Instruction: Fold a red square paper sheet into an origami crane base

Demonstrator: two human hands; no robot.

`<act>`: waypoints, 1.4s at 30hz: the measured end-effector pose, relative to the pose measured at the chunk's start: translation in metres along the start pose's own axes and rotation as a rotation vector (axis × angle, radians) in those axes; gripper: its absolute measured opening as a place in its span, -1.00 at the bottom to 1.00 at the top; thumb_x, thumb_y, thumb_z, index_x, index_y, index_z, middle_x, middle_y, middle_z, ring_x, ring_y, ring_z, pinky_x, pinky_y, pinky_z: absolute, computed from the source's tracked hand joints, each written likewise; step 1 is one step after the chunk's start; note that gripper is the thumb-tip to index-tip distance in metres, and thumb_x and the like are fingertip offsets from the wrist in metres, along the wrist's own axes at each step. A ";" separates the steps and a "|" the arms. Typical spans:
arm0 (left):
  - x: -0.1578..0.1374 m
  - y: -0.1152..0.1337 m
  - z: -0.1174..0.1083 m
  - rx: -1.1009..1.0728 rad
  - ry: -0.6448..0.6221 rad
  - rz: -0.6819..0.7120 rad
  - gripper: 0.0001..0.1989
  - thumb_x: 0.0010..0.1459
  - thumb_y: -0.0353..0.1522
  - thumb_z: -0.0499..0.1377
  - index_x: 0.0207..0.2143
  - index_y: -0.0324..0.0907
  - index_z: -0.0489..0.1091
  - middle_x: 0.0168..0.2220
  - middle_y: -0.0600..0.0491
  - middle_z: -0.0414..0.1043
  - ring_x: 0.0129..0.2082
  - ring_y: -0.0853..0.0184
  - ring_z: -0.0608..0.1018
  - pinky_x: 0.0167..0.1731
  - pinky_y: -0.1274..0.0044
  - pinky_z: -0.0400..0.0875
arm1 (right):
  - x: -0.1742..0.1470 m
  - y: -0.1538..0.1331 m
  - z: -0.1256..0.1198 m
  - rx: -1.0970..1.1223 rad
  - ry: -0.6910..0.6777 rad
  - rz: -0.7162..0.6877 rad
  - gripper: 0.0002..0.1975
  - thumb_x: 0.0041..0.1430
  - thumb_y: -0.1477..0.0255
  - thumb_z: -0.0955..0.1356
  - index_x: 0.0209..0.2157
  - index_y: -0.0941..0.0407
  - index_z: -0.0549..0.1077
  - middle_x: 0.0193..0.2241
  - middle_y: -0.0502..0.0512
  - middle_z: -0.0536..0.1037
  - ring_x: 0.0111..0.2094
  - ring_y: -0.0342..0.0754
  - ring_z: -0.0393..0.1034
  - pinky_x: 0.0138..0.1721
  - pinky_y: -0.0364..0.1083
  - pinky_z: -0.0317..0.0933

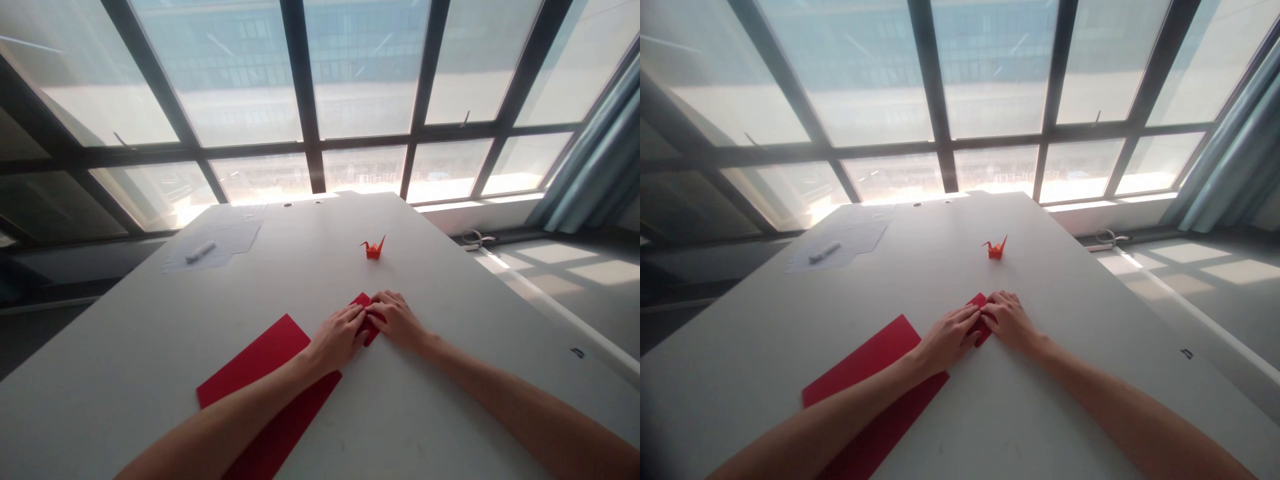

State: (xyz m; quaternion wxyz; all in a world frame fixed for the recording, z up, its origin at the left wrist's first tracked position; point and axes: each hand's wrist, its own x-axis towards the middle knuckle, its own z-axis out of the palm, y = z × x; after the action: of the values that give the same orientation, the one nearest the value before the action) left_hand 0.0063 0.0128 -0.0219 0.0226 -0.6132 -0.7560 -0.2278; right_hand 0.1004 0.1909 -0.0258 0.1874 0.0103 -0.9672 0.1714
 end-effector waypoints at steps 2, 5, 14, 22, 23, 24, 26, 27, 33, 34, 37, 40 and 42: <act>-0.003 0.003 0.000 0.003 0.002 0.005 -0.58 0.33 -0.27 0.02 0.20 -0.15 0.28 0.20 -0.08 0.29 0.21 0.13 0.33 0.21 0.29 0.24 | 0.001 -0.001 0.000 -0.007 -0.002 0.007 -0.83 0.30 0.41 0.29 -0.21 0.04 0.54 -0.21 0.07 0.50 -0.10 -0.01 0.33 0.02 -0.01 0.13; -0.002 0.005 -0.003 -0.044 0.011 -0.033 -0.62 0.34 -0.31 -0.03 0.15 -0.09 0.34 0.18 -0.01 0.32 0.16 0.17 0.37 0.19 0.31 0.27 | 0.003 -0.002 0.000 -0.012 0.019 0.072 -0.84 0.30 0.44 0.28 -0.24 0.06 0.52 -0.22 0.09 0.49 -0.12 -0.01 0.33 -0.02 -0.04 0.16; 0.011 -0.012 0.003 -0.046 0.126 -0.302 -0.66 0.16 -0.26 0.20 -0.01 -0.07 0.44 0.00 -0.04 0.40 0.01 0.11 0.39 0.06 0.24 0.30 | 0.009 0.001 0.007 0.028 -0.043 0.261 -0.76 0.18 0.48 0.33 -0.10 0.17 0.47 -0.19 0.23 0.51 -0.10 0.06 0.37 -0.02 -0.04 0.20; 0.010 -0.014 0.001 -0.071 0.116 -0.393 -0.68 0.02 -0.31 0.29 -0.14 -0.06 0.37 -0.08 0.02 0.41 0.00 0.12 0.39 0.01 0.26 0.25 | 0.009 -0.002 0.003 0.236 0.002 0.257 -0.75 0.00 0.57 0.33 -0.22 0.12 0.44 -0.22 0.15 0.51 -0.15 0.03 0.38 -0.10 -0.06 0.23; 0.010 -0.015 0.001 -0.106 0.119 -0.402 -0.72 0.02 -0.34 0.28 -0.17 -0.08 0.36 -0.13 0.04 0.45 -0.03 0.13 0.41 0.01 0.27 0.25 | 0.008 -0.003 0.002 0.268 0.009 0.250 -0.76 -0.01 0.57 0.33 -0.23 0.12 0.42 -0.24 0.14 0.51 -0.17 0.02 0.39 -0.12 -0.07 0.24; 0.010 -0.016 0.001 -0.141 0.124 -0.404 -0.74 0.02 -0.38 0.26 -0.19 -0.09 0.35 -0.17 0.06 0.47 -0.05 0.15 0.43 0.01 0.27 0.24 | 0.008 -0.004 0.002 0.311 0.009 0.239 -0.76 -0.01 0.58 0.32 -0.24 0.11 0.41 -0.26 0.12 0.52 -0.19 0.00 0.40 -0.14 -0.07 0.24; 0.011 -0.017 0.002 -0.214 0.140 -0.385 -0.72 0.02 -0.43 0.23 -0.17 -0.10 0.35 -0.20 0.08 0.50 -0.08 0.17 0.46 0.02 0.28 0.24 | 0.008 -0.005 0.004 0.439 -0.001 0.218 -0.75 0.00 0.59 0.30 -0.23 0.10 0.38 -0.33 0.06 0.54 -0.27 -0.04 0.42 -0.19 -0.10 0.26; 0.011 -0.018 0.002 -0.263 0.151 -0.369 -0.67 0.01 -0.45 0.23 -0.12 -0.09 0.35 -0.21 0.09 0.51 -0.09 0.19 0.47 0.02 0.31 0.26 | 0.008 -0.005 0.005 0.524 -0.001 0.211 -0.73 0.01 0.60 0.29 -0.20 0.09 0.37 -0.35 0.03 0.54 -0.31 -0.06 0.42 -0.23 -0.11 0.26; 0.015 -0.019 -0.003 -0.659 0.185 -0.324 -0.67 0.10 -0.46 0.14 -0.05 -0.18 0.46 -0.29 0.07 0.55 -0.33 0.33 0.52 -0.29 0.54 0.38 | 0.012 -0.004 0.010 0.937 0.070 0.213 -0.81 0.09 0.50 0.32 -0.20 0.14 0.43 -0.32 0.07 0.55 -0.31 -0.06 0.42 -0.29 -0.11 0.29; 0.016 -0.018 -0.005 -0.705 0.177 -0.319 -0.75 0.12 -0.44 0.14 -0.15 -0.21 0.51 -0.31 0.05 0.56 -0.34 0.32 0.52 -0.31 0.55 0.37 | 0.012 -0.004 0.010 0.969 0.083 0.224 -0.84 0.09 0.48 0.34 -0.24 0.15 0.45 -0.32 0.07 0.55 -0.30 -0.05 0.42 -0.28 -0.11 0.29; 0.017 -0.017 -0.007 -0.849 0.199 -0.336 -0.82 0.12 -0.38 0.18 -0.28 -0.25 0.56 -0.36 0.03 0.57 -0.36 0.30 0.53 -0.35 0.56 0.37 | 0.014 -0.004 0.007 1.057 0.082 0.281 -0.85 0.08 0.43 0.36 -0.28 0.16 0.48 -0.35 0.07 0.55 -0.32 -0.05 0.42 -0.32 -0.12 0.28; 0.019 -0.016 -0.008 -0.970 0.268 -0.346 -0.79 0.10 -0.32 0.24 -0.25 -0.26 0.56 -0.32 -0.01 0.58 -0.34 0.27 0.55 -0.32 0.54 0.40 | 0.014 -0.005 0.005 1.095 0.041 0.308 -0.83 0.10 0.38 0.36 -0.29 0.17 0.50 -0.37 0.08 0.57 -0.36 -0.04 0.42 -0.35 -0.11 0.27; 0.019 -0.015 -0.008 -1.015 0.283 -0.351 -0.75 0.09 -0.29 0.27 -0.23 -0.27 0.56 -0.30 -0.04 0.58 -0.33 0.26 0.56 -0.32 0.54 0.41 | 0.014 -0.006 0.005 1.085 0.045 0.321 -0.83 0.09 0.37 0.37 -0.32 0.18 0.51 -0.38 0.09 0.58 -0.37 -0.04 0.42 -0.35 -0.11 0.28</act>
State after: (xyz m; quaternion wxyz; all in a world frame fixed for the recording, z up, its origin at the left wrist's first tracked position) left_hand -0.0145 0.0253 -0.0137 -0.2128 -0.3754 -0.6319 -0.6438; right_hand 0.0863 0.1839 -0.0231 0.1472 -0.0455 -0.7257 0.6705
